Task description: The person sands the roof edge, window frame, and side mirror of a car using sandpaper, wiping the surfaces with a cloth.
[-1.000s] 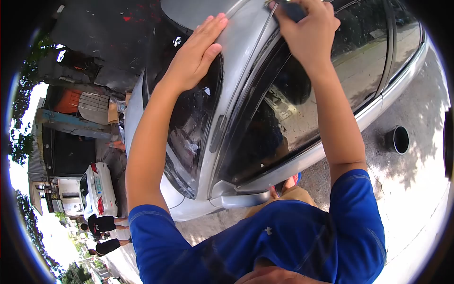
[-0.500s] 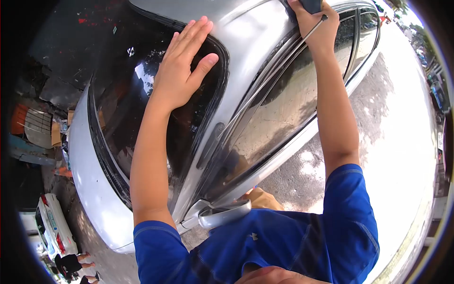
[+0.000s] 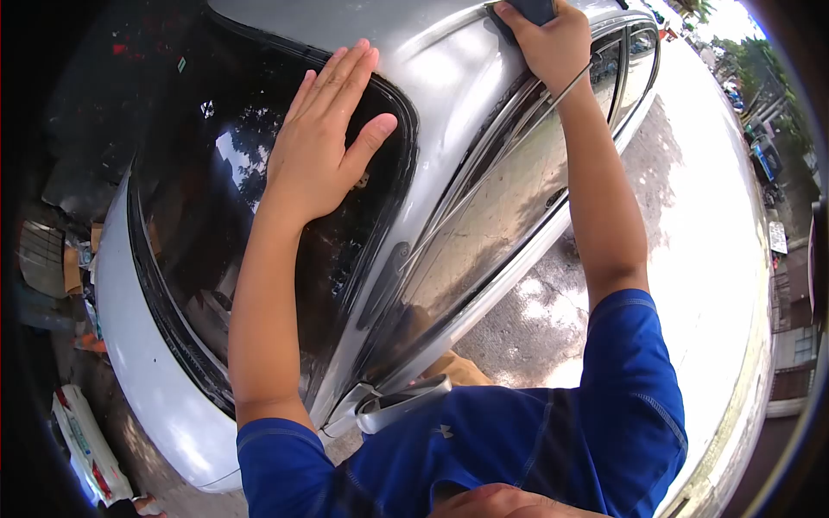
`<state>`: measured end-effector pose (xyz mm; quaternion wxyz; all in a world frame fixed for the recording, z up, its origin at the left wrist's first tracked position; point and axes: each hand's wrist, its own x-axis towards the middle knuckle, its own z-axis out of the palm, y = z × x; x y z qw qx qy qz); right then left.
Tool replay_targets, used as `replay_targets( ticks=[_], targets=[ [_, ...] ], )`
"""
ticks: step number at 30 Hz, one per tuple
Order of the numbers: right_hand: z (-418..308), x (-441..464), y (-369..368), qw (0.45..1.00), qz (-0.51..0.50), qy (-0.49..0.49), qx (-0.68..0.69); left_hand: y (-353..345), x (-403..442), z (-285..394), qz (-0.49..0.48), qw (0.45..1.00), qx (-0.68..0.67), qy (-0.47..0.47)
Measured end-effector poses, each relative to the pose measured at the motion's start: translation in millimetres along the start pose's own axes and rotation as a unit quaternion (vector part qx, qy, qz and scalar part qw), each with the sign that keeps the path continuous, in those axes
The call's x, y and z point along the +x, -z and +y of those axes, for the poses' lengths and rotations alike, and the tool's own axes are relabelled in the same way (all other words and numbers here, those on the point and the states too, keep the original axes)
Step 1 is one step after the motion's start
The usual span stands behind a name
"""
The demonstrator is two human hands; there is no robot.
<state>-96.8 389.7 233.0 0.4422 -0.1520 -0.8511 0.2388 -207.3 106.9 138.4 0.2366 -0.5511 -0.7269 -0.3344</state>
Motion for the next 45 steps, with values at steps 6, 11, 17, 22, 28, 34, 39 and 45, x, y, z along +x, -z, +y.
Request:
replay_targets(
  ticks=[6, 11, 17, 22, 28, 34, 39, 45],
  targets=[
    [-25, -19, -17, 0.989, 0.0, 0.119, -0.084, -3, -2, 0, 0.003, 1.0, 0.016, 0.018],
    [-43, -25, -23, 0.963, -0.042, 0.219, -0.153, -2, -1, 0, 0.003, 0.999, 0.037, 0.027],
    [-37, -38, -19, 0.974, -0.04, 0.2, -0.099, -2, -1, -1, 0.01, 0.999, 0.043, 0.026],
    [-51, -66, -18, 0.965, -0.094, 0.234, -0.075, -2, -3, 0, 0.014, 0.999, 0.031, 0.029],
    [-59, -100, -11, 0.944, -0.131, 0.294, -0.077, -1, -2, -3, 0.033, 0.999, 0.032, 0.024],
    [-51, -104, -14, 0.967, -0.086, 0.236, -0.036, -4, -4, -2, 0.033, 0.999, 0.03, 0.019],
    [-21, -66, -12, 0.995, 0.03, 0.077, 0.056, -3, -3, -2, 0.022, 0.999, 0.031, 0.025],
    [-29, -139, -7, 0.986, 0.002, 0.162, -0.034, -5, -6, 1, -0.001, 0.999, 0.045, 0.031]
  ],
)
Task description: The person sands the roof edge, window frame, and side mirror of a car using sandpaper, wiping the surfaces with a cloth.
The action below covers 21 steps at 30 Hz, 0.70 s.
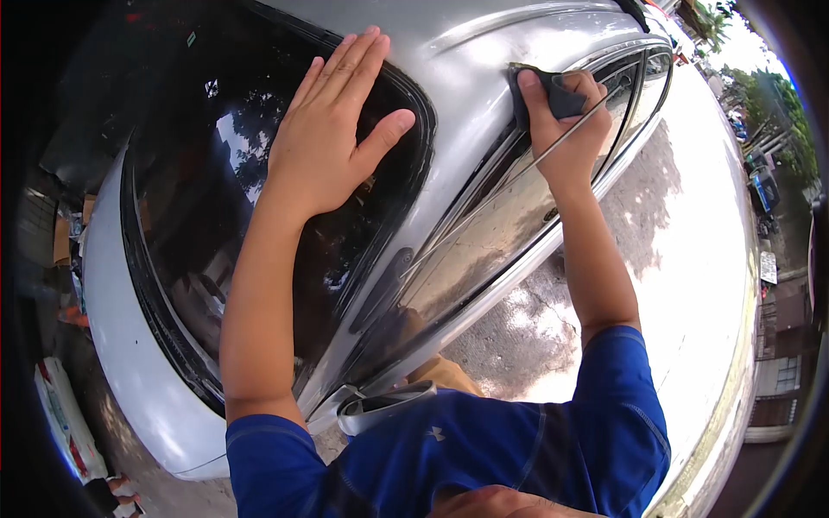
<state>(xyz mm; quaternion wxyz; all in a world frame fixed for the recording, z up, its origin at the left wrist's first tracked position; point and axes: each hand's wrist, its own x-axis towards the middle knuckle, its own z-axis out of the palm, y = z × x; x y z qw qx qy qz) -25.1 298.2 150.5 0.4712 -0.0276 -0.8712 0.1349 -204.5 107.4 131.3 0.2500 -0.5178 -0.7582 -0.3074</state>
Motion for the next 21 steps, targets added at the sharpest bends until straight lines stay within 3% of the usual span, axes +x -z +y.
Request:
replay_targets(
  ticks=[2, 6, 8, 9, 13, 16, 18, 19, 21],
  targets=[
    [8, 14, 0, 0.997, 0.033, -0.06, -0.029, 2, 5, -1, 0.009, 1.0, 0.003, 0.001],
    [15, -9, -12, 0.996, 0.076, 0.011, 0.043, 0, 3, -4, 0.016, 1.0, 0.004, -0.01],
    [38, 16, -3, 0.977, 0.114, -0.165, 0.079, -1, 0, -2, 0.014, 1.0, -0.008, -0.01],
    [23, -1, -7, 0.993, 0.089, -0.069, 0.029, 0, 0, -1, 0.011, 1.0, -0.008, -0.006],
    [19, -2, -3, 0.996, 0.081, -0.028, 0.023, -1, 5, -5, 0.017, 1.0, -0.007, -0.009],
    [-1, 8, -3, 0.975, 0.101, -0.156, 0.122, 2, 5, -2, 0.013, 1.0, -0.016, -0.008],
    [-27, -29, -1, 0.997, -0.034, 0.036, 0.066, 3, 4, 0, 0.013, 1.0, -0.014, -0.005],
    [-8, -12, 2, 0.998, -0.002, 0.048, 0.044, 2, 4, -1, 0.012, 1.0, -0.016, -0.007],
    [65, 48, 11, 0.971, 0.08, -0.195, 0.115, 2, 5, -2, 0.004, 1.0, -0.015, -0.012]
  ],
)
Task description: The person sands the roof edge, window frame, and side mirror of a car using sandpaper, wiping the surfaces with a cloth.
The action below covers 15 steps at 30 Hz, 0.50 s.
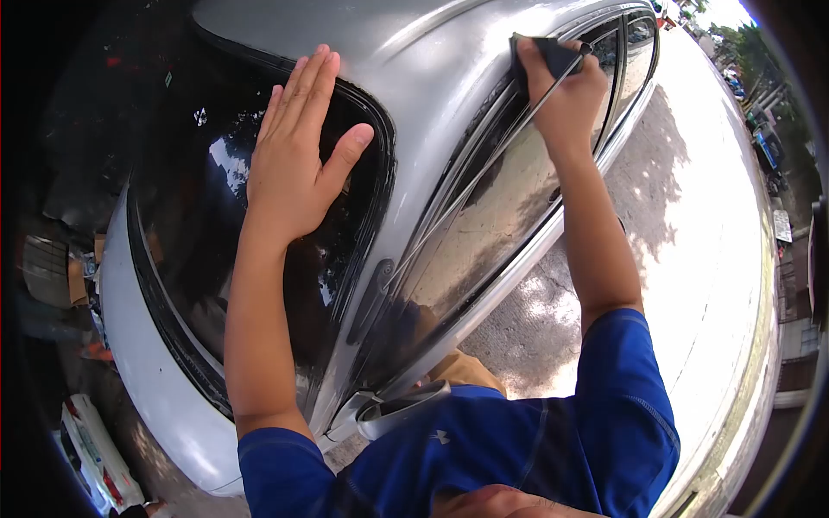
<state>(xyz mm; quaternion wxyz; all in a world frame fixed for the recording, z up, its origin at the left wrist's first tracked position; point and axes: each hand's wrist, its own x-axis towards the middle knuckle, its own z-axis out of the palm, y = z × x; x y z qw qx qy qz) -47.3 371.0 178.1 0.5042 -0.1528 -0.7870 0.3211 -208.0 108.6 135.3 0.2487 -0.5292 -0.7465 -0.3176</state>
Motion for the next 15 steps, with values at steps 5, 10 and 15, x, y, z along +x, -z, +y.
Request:
replay_targets(
  ticks=[5, 10, 15],
  targets=[
    [-41, -94, -17, 0.971, -0.07, 0.219, -0.065, 3, 1, 4, 0.001, 1.0, -0.001, 0.008],
    [17, 9, -4, 0.998, 0.049, 0.018, -0.034, 0, 0, 2, 0.002, 1.0, 0.0, 0.006],
    [10, -52, -32, 0.941, 0.05, 0.303, -0.139, 1, 3, 2, 0.005, 1.0, 0.011, 0.001]
  ],
)
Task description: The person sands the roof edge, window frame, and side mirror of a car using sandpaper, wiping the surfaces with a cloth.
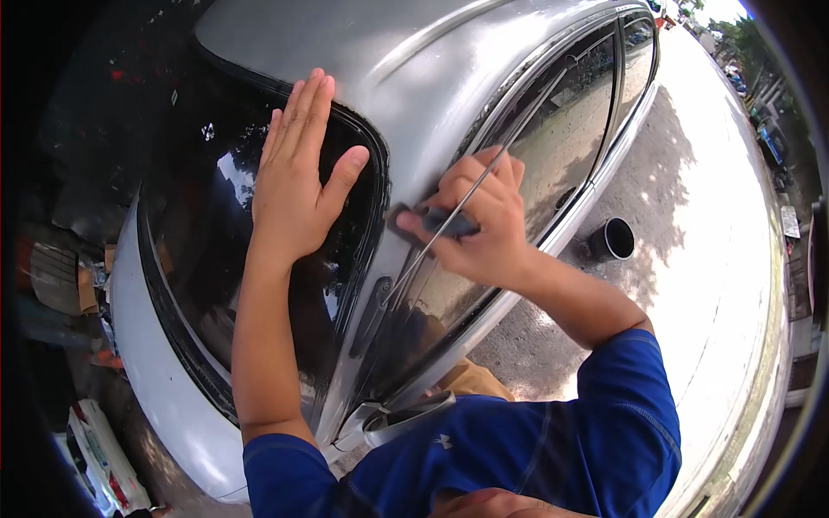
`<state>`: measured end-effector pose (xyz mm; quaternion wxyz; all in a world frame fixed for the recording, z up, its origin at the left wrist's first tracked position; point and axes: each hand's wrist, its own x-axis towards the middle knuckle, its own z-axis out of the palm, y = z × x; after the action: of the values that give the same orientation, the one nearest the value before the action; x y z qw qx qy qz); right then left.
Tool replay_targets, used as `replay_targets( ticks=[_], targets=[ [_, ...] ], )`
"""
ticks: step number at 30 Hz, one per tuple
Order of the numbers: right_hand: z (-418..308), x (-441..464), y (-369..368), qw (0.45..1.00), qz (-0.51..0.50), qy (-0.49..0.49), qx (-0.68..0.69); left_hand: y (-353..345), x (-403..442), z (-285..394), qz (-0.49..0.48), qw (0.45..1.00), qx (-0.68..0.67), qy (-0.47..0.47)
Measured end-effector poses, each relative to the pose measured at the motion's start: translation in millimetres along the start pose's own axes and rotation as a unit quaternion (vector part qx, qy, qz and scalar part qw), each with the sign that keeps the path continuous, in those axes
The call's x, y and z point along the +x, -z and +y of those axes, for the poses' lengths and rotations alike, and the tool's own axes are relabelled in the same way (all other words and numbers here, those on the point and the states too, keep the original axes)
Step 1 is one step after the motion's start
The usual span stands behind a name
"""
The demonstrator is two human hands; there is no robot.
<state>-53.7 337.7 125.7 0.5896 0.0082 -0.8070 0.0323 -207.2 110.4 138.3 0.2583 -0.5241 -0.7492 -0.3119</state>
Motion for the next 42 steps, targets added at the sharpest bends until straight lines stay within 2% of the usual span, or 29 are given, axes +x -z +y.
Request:
replay_targets(
  ticks=[1, 2, 3, 5, 6, 10, 13, 14, 16, 17, 18, 19, 20, 22, 24, 26, 27, 30, 33, 34, 36, 38, 40, 42],
  targets=[
    [14, 8, -4, 1.0, 0.024, 0.0, -0.017, -1, -1, 0, -0.001, 1.0, 0.0, -0.001],
    [43, 40, 0, 0.983, -0.022, -0.156, 0.094, -2, -3, 1, 0.0, 1.0, 0.001, 0.003],
    [72, 71, 3, 0.93, -0.036, -0.314, 0.185, -1, -3, 1, -0.004, 1.0, -0.005, 0.005],
    [-7, 53, 21, 0.949, -0.024, -0.256, 0.183, 1, -6, 5, -0.018, 1.0, -0.012, 0.009],
    [-22, 39, 15, 0.997, -0.027, -0.054, 0.052, 1, -3, 4, -0.013, 1.0, -0.011, 0.011],
    [9, 69, 2, 0.994, -0.017, -0.101, 0.039, 2, -1, 3, -0.019, 1.0, -0.021, 0.012],
    [12, 99, 12, 0.976, -0.181, -0.103, 0.067, 6, -4, 5, -0.032, 0.999, -0.032, 0.004],
    [-13, 89, 40, 0.932, -0.351, -0.029, 0.088, 7, -1, 7, -0.031, 0.999, -0.036, -0.001],
    [-19, 74, 57, 0.933, -0.351, -0.027, 0.071, 17, 1, 22, -0.107, 0.99, -0.025, -0.088],
    [5, 52, 42, 0.979, -0.179, -0.09, 0.034, 23, 3, 37, -0.159, 0.976, -0.014, -0.146],
    [27, 40, 28, 0.989, 0.0, -0.146, -0.005, 27, 8, 47, -0.208, 0.957, 0.001, -0.202],
    [50, 46, 38, 0.979, 0.062, -0.195, -0.006, 27, 15, 50, -0.214, 0.951, 0.026, -0.224],
    [55, 39, 57, 0.898, 0.068, -0.406, 0.159, 27, 25, 52, -0.221, 0.946, 0.035, -0.236],
    [62, 1, 71, 0.914, 0.125, -0.356, 0.149, 22, 63, 57, -0.237, 0.935, 0.057, -0.257],
    [41, -49, 81, 0.916, 0.052, -0.372, 0.14, -5, 111, 62, -0.209, 0.934, 0.071, -0.279],
    [16, -99, 84, 0.848, 0.0, -0.483, 0.218, -38, 163, 66, -0.192, 0.939, 0.075, -0.276],
    [7, -121, 85, 0.828, 0.006, -0.51, 0.232, -52, 189, 70, -0.191, 0.943, 0.069, -0.263],
    [-5, -151, 97, 0.784, 0.025, -0.569, 0.247, -86, 242, 69, -0.193, 0.901, 0.095, -0.377],
    [7, -127, 113, 0.796, 0.056, -0.539, 0.27, -82, 208, 64, -0.139, 0.935, 0.028, -0.324],
    [14, -105, 122, 0.8, 0.058, -0.526, 0.285, -68, 194, 70, -0.161, 0.934, 0.054, -0.313],
    [31, -60, 126, 0.835, 0.032, -0.467, 0.289, -28, 154, 80, -0.202, 0.931, 0.106, -0.286],
    [62, -11, 117, 0.918, 0.06, -0.331, 0.212, -4, 116, 78, -0.227, 0.93, 0.127, -0.261],
    [97, 31, 92, 0.925, 0.093, -0.328, 0.168, 12, 86, 77, -0.247, 0.93, 0.138, -0.235],
    [110, 51, 63, 0.961, 0.056, -0.231, 0.141, 24, 62, 78, -0.271, 0.929, 0.138, -0.211]
  ],
)
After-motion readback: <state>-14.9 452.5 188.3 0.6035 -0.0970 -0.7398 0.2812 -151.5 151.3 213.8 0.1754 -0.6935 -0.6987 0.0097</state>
